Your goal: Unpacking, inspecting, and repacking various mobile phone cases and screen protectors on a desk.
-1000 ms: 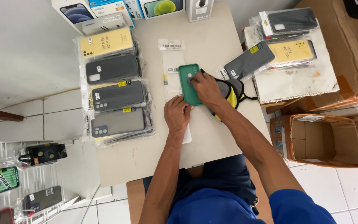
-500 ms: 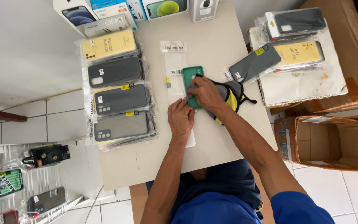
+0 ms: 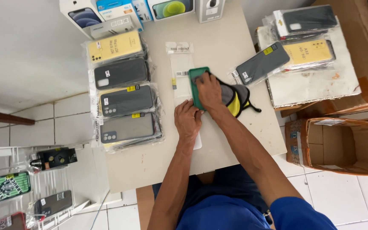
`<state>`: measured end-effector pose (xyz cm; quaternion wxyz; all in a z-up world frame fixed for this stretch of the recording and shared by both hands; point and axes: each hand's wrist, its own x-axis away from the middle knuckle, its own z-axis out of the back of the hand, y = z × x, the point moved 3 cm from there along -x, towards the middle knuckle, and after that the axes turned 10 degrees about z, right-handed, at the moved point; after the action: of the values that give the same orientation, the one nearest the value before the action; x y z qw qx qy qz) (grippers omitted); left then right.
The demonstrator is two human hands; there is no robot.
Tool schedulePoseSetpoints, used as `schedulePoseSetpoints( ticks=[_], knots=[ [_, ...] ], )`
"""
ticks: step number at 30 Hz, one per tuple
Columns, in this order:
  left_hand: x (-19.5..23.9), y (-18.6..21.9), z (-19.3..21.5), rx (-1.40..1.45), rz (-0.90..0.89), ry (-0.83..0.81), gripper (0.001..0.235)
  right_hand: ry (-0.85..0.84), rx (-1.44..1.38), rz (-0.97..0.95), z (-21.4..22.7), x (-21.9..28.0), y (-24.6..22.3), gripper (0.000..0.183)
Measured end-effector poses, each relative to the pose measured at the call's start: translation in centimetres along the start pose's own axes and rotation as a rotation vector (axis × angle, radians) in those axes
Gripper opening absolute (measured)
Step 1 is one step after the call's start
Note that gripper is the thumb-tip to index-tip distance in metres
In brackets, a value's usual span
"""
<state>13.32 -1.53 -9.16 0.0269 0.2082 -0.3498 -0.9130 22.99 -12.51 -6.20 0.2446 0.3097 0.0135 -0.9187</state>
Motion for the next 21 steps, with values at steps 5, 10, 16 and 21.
schedulePoseSetpoints(
  ticks=[5, 10, 16, 21],
  knots=[
    [0.0, 0.7, 0.3, -0.033, 0.008, -0.096, 0.019, 0.090, -0.712, -0.226, 3.4, 4.4, 5.4, 0.012],
    [-0.9, 5.9, 4.1, -0.104, 0.190, -0.423, 0.059, 0.334, -0.848, -0.560, 8.3, 10.6, 7.9, 0.018],
    [0.1, 3.4, -3.9, -0.270, -0.052, -0.437, 0.029, 0.354, -1.002, -0.634, 8.7, 11.5, 7.6, 0.019],
    [-0.6, 5.7, -1.6, 0.136, 0.028, -0.238, 0.005, 0.403, -1.025, -0.656, 8.3, 11.7, 7.7, 0.019]
  ],
)
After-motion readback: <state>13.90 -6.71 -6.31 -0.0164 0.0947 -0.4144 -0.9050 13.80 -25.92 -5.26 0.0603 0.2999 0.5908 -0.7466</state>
